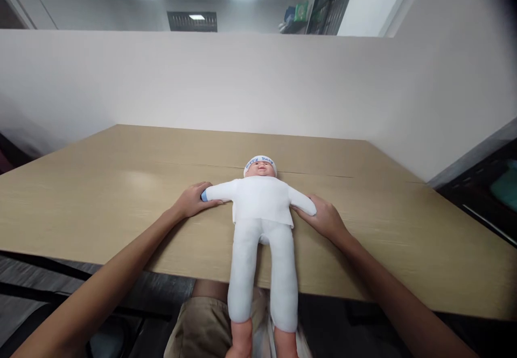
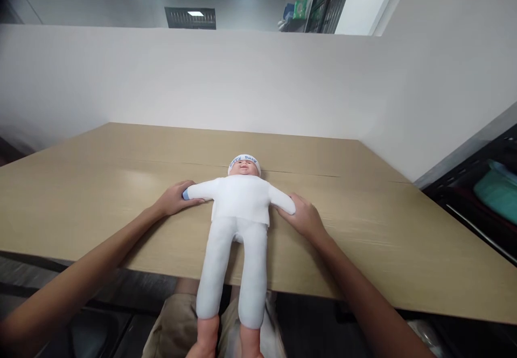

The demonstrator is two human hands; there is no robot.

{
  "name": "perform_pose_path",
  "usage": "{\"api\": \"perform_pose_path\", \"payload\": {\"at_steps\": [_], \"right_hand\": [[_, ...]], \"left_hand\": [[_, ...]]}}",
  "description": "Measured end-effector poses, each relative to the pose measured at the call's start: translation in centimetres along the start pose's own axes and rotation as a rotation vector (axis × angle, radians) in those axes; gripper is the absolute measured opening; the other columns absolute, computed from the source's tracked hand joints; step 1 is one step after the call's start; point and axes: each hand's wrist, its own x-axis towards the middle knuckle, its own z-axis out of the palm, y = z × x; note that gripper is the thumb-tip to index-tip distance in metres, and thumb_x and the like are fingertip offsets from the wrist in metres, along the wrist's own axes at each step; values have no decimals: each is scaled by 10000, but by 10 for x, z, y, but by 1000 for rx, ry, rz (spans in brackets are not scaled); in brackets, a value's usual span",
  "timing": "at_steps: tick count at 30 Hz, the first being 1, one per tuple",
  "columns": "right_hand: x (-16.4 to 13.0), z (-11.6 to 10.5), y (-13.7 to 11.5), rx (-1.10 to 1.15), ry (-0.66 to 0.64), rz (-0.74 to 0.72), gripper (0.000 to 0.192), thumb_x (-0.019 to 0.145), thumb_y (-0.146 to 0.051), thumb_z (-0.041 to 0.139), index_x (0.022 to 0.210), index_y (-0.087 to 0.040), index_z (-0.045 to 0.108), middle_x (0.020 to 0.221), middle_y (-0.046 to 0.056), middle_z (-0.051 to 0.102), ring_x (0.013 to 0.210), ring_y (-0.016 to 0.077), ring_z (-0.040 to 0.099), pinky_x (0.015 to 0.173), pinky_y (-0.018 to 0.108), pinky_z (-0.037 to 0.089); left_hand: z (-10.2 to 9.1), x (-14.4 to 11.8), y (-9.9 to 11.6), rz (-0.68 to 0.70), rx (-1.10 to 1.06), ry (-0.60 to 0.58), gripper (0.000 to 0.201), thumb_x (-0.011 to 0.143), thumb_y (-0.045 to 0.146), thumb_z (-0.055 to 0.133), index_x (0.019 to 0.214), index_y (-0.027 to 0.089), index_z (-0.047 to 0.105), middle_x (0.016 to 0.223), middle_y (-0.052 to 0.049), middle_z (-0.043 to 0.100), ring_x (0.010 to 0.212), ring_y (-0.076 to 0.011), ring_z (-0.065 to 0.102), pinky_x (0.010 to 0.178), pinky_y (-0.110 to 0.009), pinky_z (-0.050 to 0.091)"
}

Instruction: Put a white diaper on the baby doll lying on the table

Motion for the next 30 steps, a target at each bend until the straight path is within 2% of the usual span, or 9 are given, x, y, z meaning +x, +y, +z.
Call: {"api": "perform_pose_path", "payload": {"at_steps": [6,10,13,17,23,30], "right_hand": [[59,18,19,20,32,-8,336,955,-554,636,1102,-261,711,1020,69,816,888,289,757,730,358,518],[99,28,28,14,48,-13,340,953,-566,637,1076,-258,711,1009,73,815,887,295,751,717,355,500],[127,37,35,-24,74,42,358,936,-605,653,1021,-261,704,976,71,809,855,300,740,676,348,464],[159,48,49,-31,107,42,433,923,-659,673,1091,-261,702,1033,75,811,873,305,735,682,358,463],[187,62,73,-74,167,-78,541,972,-722,590,1153,-223,699,1160,141,778,1032,351,697,886,451,499],[188,73,87,-138,176,-38,646,993,-686,525,1422,-211,607,1356,188,702,1199,407,623,1011,543,464]], "left_hand": [[7,56,-26,-52,6,32,598,846,821,676,1010,246,663,1017,-55,759,908,-280,699,755,-360,498],[12,92,-44,-61,5,71,629,839,811,696,1138,259,701,1094,-71,785,970,-313,717,815,-391,521],[16,116,-57,-73,35,160,666,844,795,707,1227,251,675,1135,-88,782,997,-325,715,844,-412,524],[20,143,-72,9,76,257,665,889,745,695,1325,248,627,1189,-101,769,1057,-327,684,984,-455,504],[24,160,-87,26,132,273,600,938,703,675,1340,259,658,1241,-96,760,1147,-349,637,1074,-496,432],[27,161,-94,-28,152,243,604,949,719,651,1385,302,671,1311,-108,724,1242,-387,597,1077,-522,410]]}}
